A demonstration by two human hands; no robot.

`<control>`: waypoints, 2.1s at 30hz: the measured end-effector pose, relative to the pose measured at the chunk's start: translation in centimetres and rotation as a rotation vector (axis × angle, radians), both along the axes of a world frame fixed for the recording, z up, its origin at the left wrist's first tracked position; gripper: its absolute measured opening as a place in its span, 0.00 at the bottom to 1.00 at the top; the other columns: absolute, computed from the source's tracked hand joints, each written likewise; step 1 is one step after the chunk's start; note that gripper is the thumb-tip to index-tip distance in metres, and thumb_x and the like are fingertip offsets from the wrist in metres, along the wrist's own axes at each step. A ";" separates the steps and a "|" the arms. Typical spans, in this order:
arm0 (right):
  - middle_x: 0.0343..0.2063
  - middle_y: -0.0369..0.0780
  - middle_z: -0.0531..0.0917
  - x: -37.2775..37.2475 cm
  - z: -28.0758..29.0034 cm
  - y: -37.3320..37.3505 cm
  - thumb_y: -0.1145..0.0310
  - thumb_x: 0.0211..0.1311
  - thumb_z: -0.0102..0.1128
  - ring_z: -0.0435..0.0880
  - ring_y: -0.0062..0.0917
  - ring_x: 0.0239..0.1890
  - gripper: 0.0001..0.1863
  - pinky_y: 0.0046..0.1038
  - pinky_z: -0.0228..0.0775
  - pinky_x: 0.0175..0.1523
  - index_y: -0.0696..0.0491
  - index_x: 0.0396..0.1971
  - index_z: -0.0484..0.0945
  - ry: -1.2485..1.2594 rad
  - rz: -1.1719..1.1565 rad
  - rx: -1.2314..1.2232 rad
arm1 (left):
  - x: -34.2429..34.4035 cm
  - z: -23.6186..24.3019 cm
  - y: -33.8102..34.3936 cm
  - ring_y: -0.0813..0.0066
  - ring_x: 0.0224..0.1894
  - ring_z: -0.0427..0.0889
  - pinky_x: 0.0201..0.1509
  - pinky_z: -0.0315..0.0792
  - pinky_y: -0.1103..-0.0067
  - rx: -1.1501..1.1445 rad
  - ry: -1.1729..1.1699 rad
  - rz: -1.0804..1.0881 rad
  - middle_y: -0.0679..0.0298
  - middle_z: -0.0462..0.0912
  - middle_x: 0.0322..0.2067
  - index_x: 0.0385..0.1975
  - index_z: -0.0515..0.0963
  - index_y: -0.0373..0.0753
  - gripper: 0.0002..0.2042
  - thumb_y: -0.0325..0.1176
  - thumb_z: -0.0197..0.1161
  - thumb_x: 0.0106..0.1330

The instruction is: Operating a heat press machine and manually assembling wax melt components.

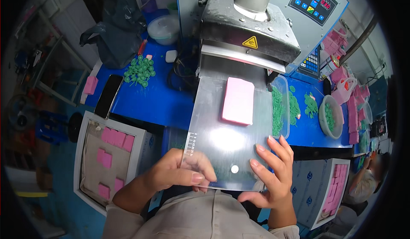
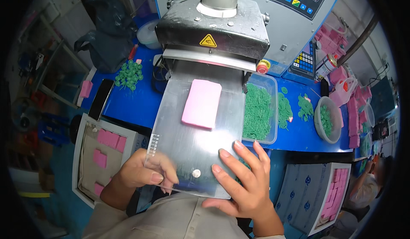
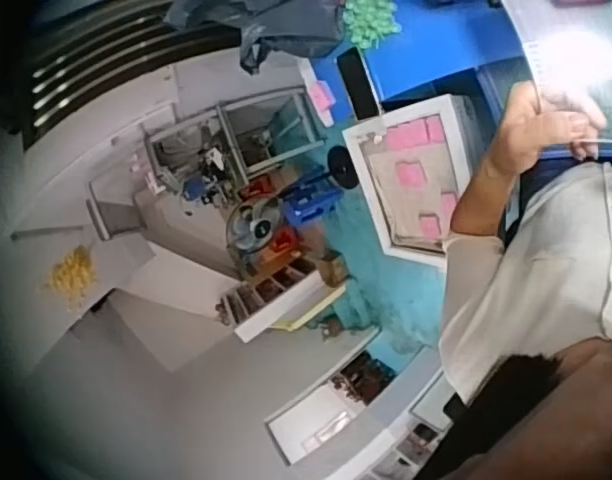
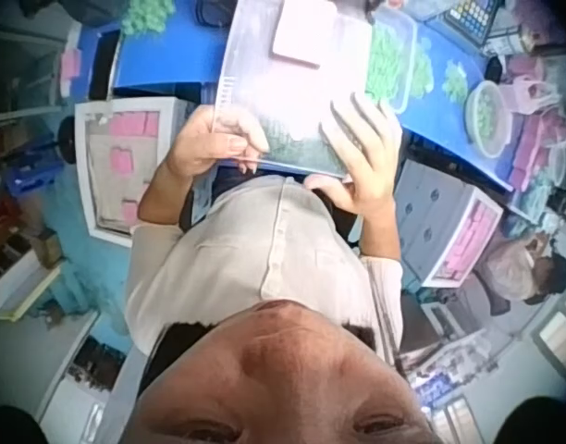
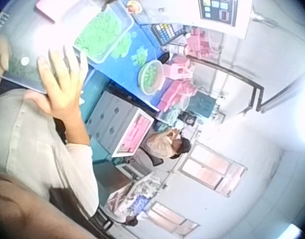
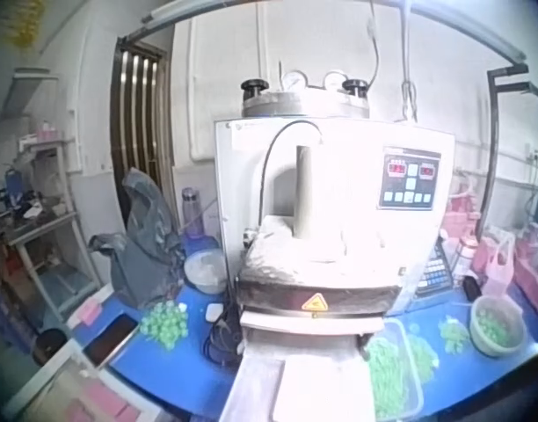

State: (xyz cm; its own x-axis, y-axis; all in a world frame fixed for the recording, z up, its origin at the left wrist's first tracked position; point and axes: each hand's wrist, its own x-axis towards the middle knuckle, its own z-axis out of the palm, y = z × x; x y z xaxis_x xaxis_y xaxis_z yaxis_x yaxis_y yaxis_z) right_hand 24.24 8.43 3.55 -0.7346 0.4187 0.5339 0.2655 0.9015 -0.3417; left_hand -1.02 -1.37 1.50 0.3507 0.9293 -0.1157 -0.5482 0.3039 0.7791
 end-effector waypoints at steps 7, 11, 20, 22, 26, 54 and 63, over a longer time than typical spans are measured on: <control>0.53 0.46 0.78 -1.0 -0.3 2.5 0.43 0.50 0.62 0.72 0.44 0.59 0.33 0.50 0.54 0.63 0.54 0.48 0.78 -0.014 -0.033 0.072 | -0.2 -0.8 2.8 0.68 0.29 0.81 0.32 0.76 0.77 0.118 0.059 0.057 0.51 0.80 0.30 0.41 0.75 0.23 0.21 0.42 0.53 0.67; 0.55 0.46 0.76 -2.8 -0.9 5.0 0.49 0.55 0.59 0.71 0.43 0.60 0.30 0.49 0.53 0.64 0.56 0.51 0.76 -0.069 -0.100 0.160 | -0.8 -3.8 4.4 0.72 0.27 0.80 0.28 0.75 0.80 0.144 0.006 0.208 0.52 0.80 0.30 0.45 0.74 0.25 0.33 0.55 0.32 0.74; 0.42 0.42 0.84 -7.3 -1.4 8.3 0.84 0.50 0.60 0.76 0.38 0.54 0.16 0.40 0.59 0.63 0.56 0.40 0.82 0.143 -0.224 0.334 | 5.2 -7.9 9.1 0.53 0.23 0.82 0.21 0.75 0.68 -0.011 1.723 0.773 0.48 0.76 0.30 0.44 0.68 0.32 0.39 0.66 0.64 0.49; 0.38 0.41 0.84 -7.6 -2.3 8.7 0.86 0.49 0.61 0.77 0.37 0.50 0.15 0.38 0.63 0.60 0.57 0.38 0.82 0.218 -0.213 0.341 | 5.6 -8.0 10.1 0.63 0.21 0.81 0.21 0.76 0.72 -0.081 1.770 0.745 0.55 0.75 0.29 0.38 0.68 0.36 0.35 0.64 0.66 0.48; 0.37 0.40 0.83 -7.9 -3.5 8.7 0.87 0.49 0.61 0.77 0.35 0.48 0.15 0.35 0.66 0.57 0.57 0.38 0.82 0.246 -0.234 0.355 | 5.6 -8.0 10.0 0.66 0.24 0.81 0.22 0.76 0.75 -0.120 1.775 0.734 0.55 0.74 0.31 0.36 0.67 0.36 0.29 0.53 0.71 0.46; 0.45 0.45 0.82 -6.5 -5.0 10.8 0.90 0.56 0.54 0.77 0.35 0.51 0.15 0.37 0.68 0.60 0.64 0.43 0.79 0.218 -0.207 0.345 | -17.7 -23.4 -22.0 0.50 0.55 0.70 0.58 0.68 0.64 -0.675 1.925 0.904 0.49 0.75 0.49 0.50 0.72 0.32 0.25 0.35 0.67 0.51; 0.45 0.43 0.83 -7.3 -4.9 10.8 0.90 0.55 0.55 0.78 0.32 0.51 0.16 0.32 0.68 0.59 0.61 0.43 0.80 0.240 -0.223 0.313 | -19.2 -25.0 -22.1 0.48 0.53 0.69 0.56 0.68 0.62 -0.904 2.100 0.846 0.47 0.71 0.48 0.47 0.70 0.30 0.29 0.38 0.72 0.48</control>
